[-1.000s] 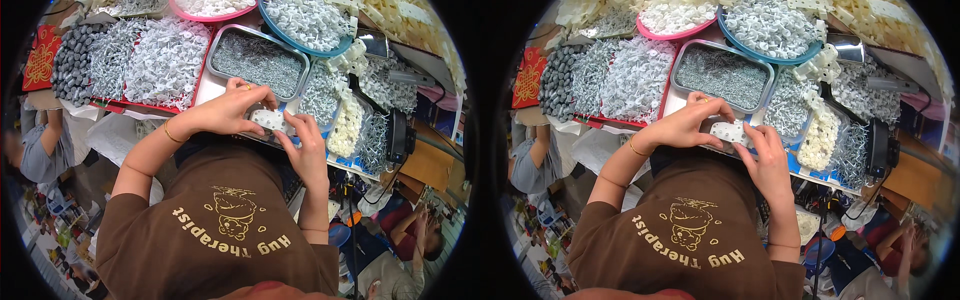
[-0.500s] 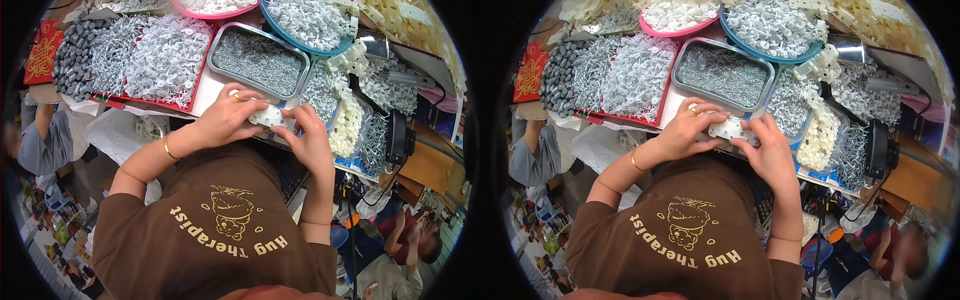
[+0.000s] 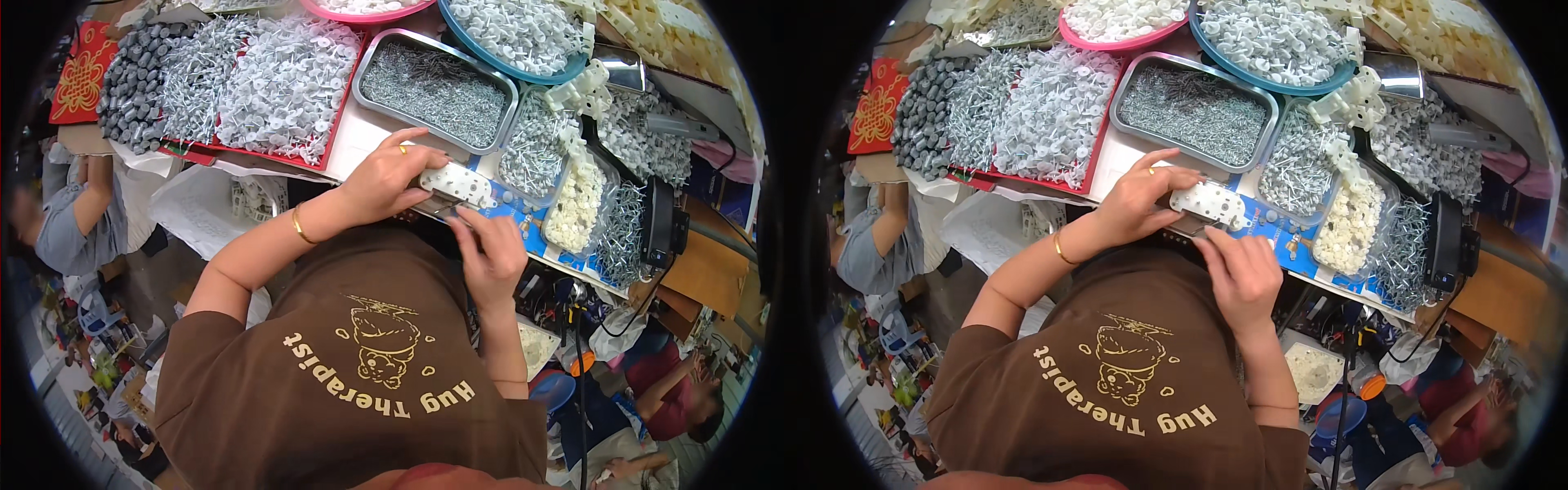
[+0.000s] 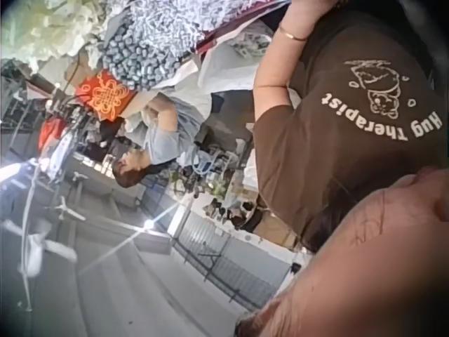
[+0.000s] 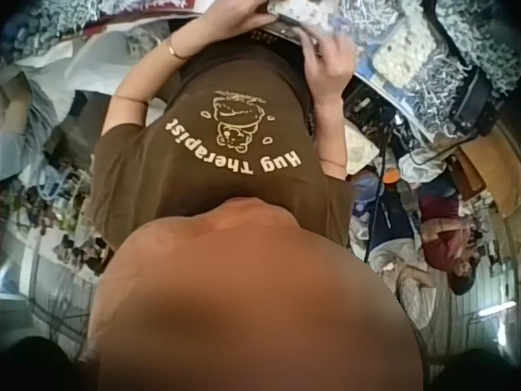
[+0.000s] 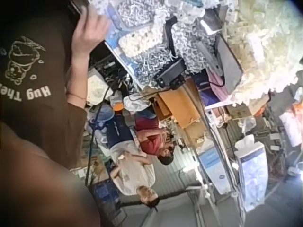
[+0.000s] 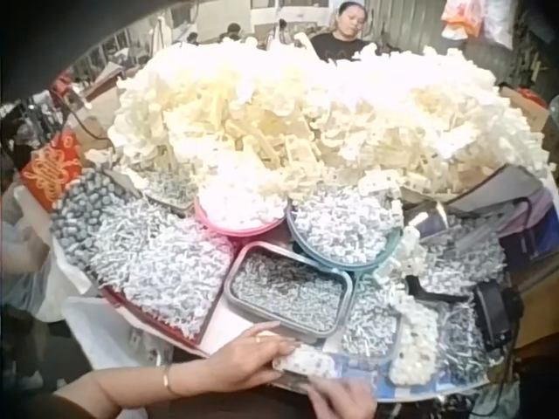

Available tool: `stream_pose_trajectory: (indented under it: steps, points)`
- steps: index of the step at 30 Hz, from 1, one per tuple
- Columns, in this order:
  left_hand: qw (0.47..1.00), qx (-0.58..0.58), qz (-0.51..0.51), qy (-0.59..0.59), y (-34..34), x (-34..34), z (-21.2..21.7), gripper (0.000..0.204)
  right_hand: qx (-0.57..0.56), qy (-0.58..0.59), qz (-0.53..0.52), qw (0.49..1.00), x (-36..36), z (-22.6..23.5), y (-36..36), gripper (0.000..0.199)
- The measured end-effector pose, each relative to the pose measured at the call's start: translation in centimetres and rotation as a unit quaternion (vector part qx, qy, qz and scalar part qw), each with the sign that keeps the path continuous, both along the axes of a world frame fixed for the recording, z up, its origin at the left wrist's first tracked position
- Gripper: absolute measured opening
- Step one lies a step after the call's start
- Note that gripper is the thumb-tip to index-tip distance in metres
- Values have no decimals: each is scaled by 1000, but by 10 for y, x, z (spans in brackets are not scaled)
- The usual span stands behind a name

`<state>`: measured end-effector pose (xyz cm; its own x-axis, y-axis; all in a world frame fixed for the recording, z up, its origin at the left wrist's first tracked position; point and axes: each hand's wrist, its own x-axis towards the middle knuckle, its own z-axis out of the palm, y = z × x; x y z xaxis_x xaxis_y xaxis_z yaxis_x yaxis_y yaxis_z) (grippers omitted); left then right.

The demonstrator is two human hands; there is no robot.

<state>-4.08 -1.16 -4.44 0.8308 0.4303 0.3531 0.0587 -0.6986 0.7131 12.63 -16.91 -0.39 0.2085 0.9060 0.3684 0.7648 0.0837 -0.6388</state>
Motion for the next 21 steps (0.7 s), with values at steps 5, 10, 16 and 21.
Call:
stream_pose_trajectory:
  steps: [5, 10, 16, 21]
  points:
    - [1000, -22, 4, -12, 2, -2, 0, 47, -35, -16, -41, 998, -16, -16, -7, 36]
    - [998, -57, 28, 9, -6, -5, 0, 46, -86, 102, -67, 989, -18, -21, -9, 36]
    - [986, -144, 26, 85, -1, 2, 15, 46, -28, 43, -30, 998, -18, -29, 0, 28]
    - [982, -178, 63, 29, -6, 8, 9, 39, 7, 210, -93, 973, -18, -30, -2, 16]
